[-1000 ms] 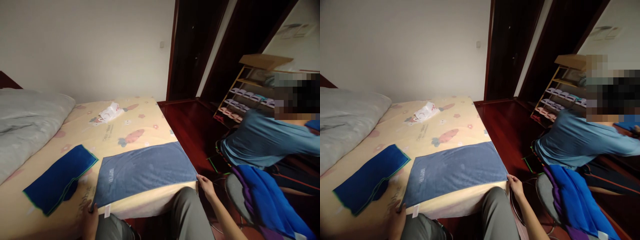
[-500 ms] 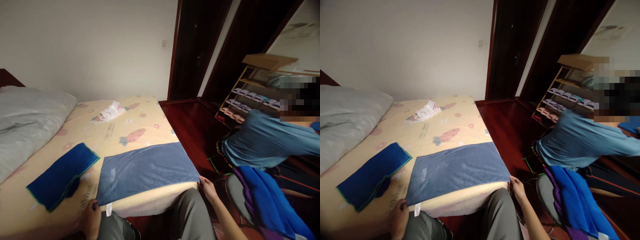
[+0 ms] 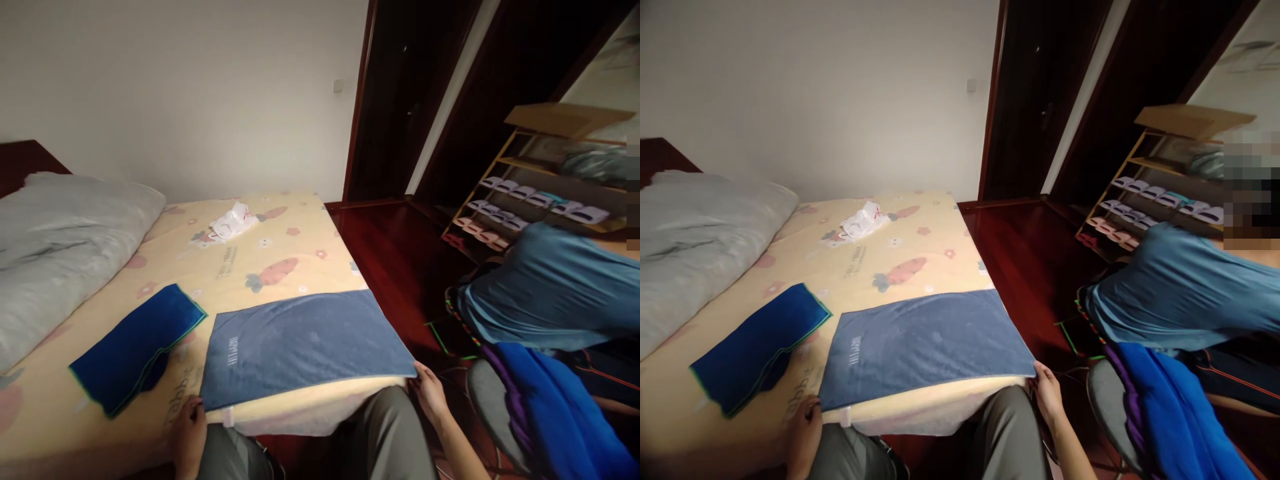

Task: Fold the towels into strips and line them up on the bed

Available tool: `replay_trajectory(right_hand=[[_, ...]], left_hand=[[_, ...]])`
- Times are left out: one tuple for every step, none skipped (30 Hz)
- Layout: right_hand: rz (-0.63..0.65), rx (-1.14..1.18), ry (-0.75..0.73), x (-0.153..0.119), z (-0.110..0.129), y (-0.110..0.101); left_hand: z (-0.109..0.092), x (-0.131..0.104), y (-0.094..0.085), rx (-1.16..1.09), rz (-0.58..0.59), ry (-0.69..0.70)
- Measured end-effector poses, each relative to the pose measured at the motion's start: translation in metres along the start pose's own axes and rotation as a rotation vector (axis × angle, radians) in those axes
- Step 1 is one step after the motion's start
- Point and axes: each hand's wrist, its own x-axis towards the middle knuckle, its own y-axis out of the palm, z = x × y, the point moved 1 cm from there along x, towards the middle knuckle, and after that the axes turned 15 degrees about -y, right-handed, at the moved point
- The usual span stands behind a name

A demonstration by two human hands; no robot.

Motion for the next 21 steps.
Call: replay_trajectory(right_hand=[[-0.008, -0.019, -0.012, 0.002, 0.000, -0.001], [-0.013, -0.050, -0.019, 0.003, 0.000, -0.002], [-0.011, -0.087, -0.021, 0.005, 0.001, -0.003], [0.005, -0.123, -0.017, 0.006, 0.003, -0.003], [0.037, -0.152, -0.011, 0.007, 0.004, -0.003], [0.079, -0.175, -0.005, 0.009, 0.006, -0.002], [0.131, -0.194, -0.004, 0.010, 0.009, 0.000], [0.182, -0.215, -0.005, 0.010, 0.011, 0.003], [0.221, -0.236, -0.009, 0.011, 0.012, 0.006], [0.245, -0.258, -0.015, 0.012, 0.013, 0.010], [0.252, -0.278, -0.023, 0.012, 0.014, 0.013], [0.251, -0.294, -0.038, 0.012, 0.014, 0.017], [0.243, -0.305, -0.059, 0.012, 0.014, 0.020], [0.233, -0.314, -0.088, 0.012, 0.014, 0.023], [0.228, -0.327, -0.121, 0.011, 0.014, 0.025], [0.228, -0.351, -0.151, 0.011, 0.014, 0.027], [0.230, -0.380, -0.175, 0.011, 0.014, 0.029], [0.231, -0.408, -0.192, 0.012, 0.015, 0.029], [0.227, -0.431, -0.203, 0.013, 0.015, 0.030], [0.219, -0.445, -0.212, 0.015, 0.015, 0.030], [0.211, -0.452, -0.219, 0.017, 0.016, 0.029]], left_hand=[[0.000, -0.001, -0.001, 0.000, 0.001, 0.003], [0.000, -0.002, -0.001, 0.008, 0.000, 0.000], [0.000, -0.003, -0.002, 0.016, -0.001, -0.008], [-0.001, -0.003, -0.002, 0.024, -0.005, -0.023], [-0.002, -0.003, -0.002, 0.028, -0.006, -0.039], [-0.003, -0.004, -0.002, 0.024, -0.003, -0.050], [-0.003, -0.003, -0.002, 0.011, 0.002, -0.055], [-0.004, -0.003, -0.002, -0.010, 0.007, -0.058], [-0.004, -0.003, -0.002, -0.033, 0.006, -0.060], [-0.004, -0.002, -0.002, -0.055, 0.000, -0.058], [-0.003, -0.001, -0.001, -0.081, -0.008, -0.051], [-0.002, -0.001, 0.000, -0.107, -0.018, -0.042], [-0.001, -0.001, 0.002, -0.133, -0.024, -0.027], [0.001, -0.001, 0.004, -0.158, -0.024, -0.007], [0.002, -0.001, 0.005, -0.181, -0.021, 0.017], [0.003, -0.002, 0.006, -0.197, -0.021, 0.041], [0.003, -0.003, 0.007, -0.202, -0.023, 0.063], [0.003, -0.004, 0.007, -0.199, -0.026, 0.087], [0.003, -0.005, 0.007, -0.191, -0.036, 0.108], [0.003, -0.005, 0.006, -0.180, -0.050, 0.122], [0.002, -0.005, 0.005, -0.169, -0.067, 0.127]])
